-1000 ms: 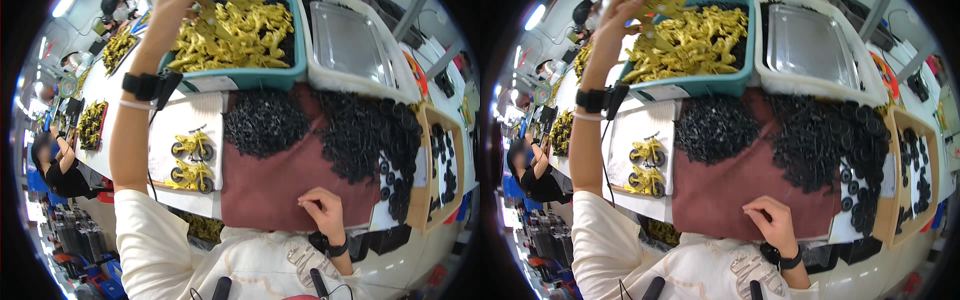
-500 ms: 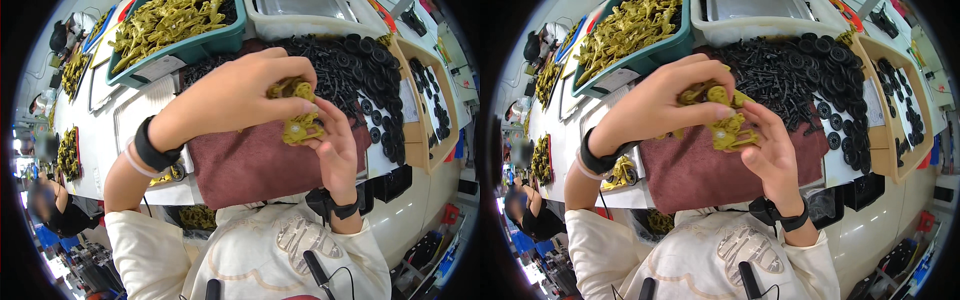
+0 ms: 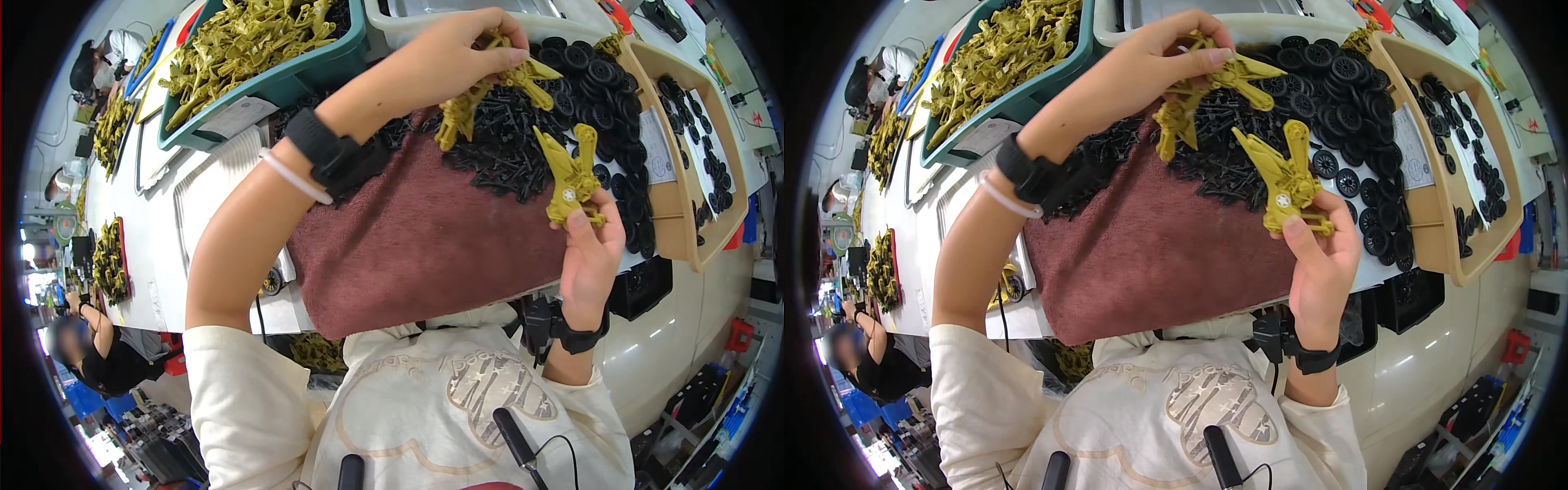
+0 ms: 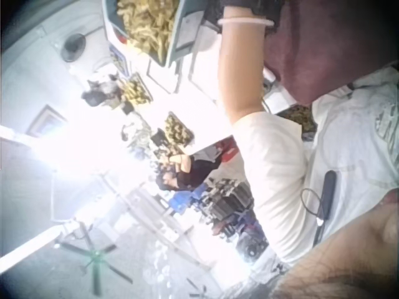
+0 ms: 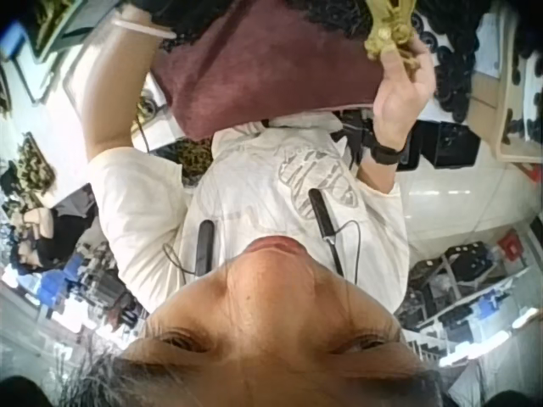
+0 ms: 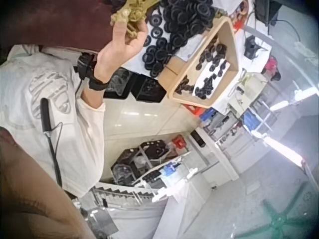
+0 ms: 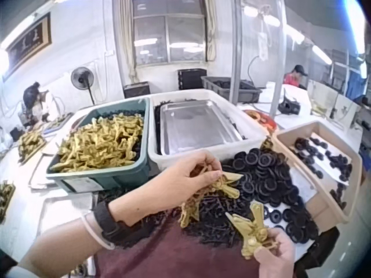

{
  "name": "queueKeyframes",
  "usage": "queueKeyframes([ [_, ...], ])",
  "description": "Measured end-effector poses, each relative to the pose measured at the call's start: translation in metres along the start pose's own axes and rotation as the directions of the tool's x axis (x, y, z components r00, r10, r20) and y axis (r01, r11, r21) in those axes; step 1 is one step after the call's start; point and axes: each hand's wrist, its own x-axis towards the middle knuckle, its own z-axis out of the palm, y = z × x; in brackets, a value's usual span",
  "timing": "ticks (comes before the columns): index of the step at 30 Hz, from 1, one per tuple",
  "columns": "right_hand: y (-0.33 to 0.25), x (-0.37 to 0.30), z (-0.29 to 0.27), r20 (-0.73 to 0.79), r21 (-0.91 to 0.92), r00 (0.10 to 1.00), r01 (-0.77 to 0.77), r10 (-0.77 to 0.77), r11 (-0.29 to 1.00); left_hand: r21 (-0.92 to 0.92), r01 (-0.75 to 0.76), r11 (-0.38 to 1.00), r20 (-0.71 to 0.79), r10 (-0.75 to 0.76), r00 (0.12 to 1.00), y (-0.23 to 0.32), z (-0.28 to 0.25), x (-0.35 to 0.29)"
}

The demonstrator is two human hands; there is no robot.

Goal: The person gathers motorcycle frames and wheels from bins and places them on a cloth. They then pick up a frame and press wheels into the front and rear axle slots, repeating the process for multiple motorcycles.

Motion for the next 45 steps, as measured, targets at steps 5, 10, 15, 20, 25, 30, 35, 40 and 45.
queueKeyframes([
  [5,-0.006,-0.008,-0.013,-0.023,-0.017,1.000,-0.005,0.005,1.000,0.081,-0.028,0.996,0.080,0.021,0.997,-0.025,0.006,0.005],
  [10,-0.006,-0.011,-0.013,0.004,-0.071,0.999,-0.034,0.034,0.997,0.315,-0.097,0.944,0.250,0.016,0.968,-0.036,0.001,0.004],
  [15,-0.006,-0.011,-0.009,0.019,-0.093,1.000,0.006,-0.004,0.996,0.648,-0.110,0.754,0.162,0.005,0.987,-0.023,-0.002,-0.010],
  [20,-0.009,-0.016,-0.006,0.043,-0.190,0.998,0.045,-0.038,0.981,0.826,-0.099,0.554,0.066,0.080,0.995,0.030,-0.019,-0.042],
  [25,-0.018,-0.021,0.000,0.498,-0.167,0.863,0.184,-0.078,0.969,-0.018,0.404,0.915,0.254,-0.387,0.887,0.091,0.002,-0.122],
  [30,-0.016,-0.012,0.035,0.751,-0.162,0.648,0.368,-0.128,0.916,-0.599,0.657,0.458,0.552,-0.359,0.753,0.077,0.044,-0.187],
  [35,0.001,-0.032,0.059,0.653,-0.337,0.728,0.524,-0.207,0.782,-0.657,0.323,0.681,0.006,-0.424,0.906,0.062,0.056,-0.215],
  [40,-0.008,-0.041,0.073,0.731,-0.322,0.673,0.488,-0.114,0.812,-0.597,0.337,0.728,-0.056,-0.457,0.888,0.059,0.056,-0.232],
  [45,-0.002,-0.031,0.074,0.748,-0.323,0.663,0.345,0.015,0.881,-0.412,0.292,0.863,0.034,-0.305,0.952,0.049,0.049,-0.246],
])
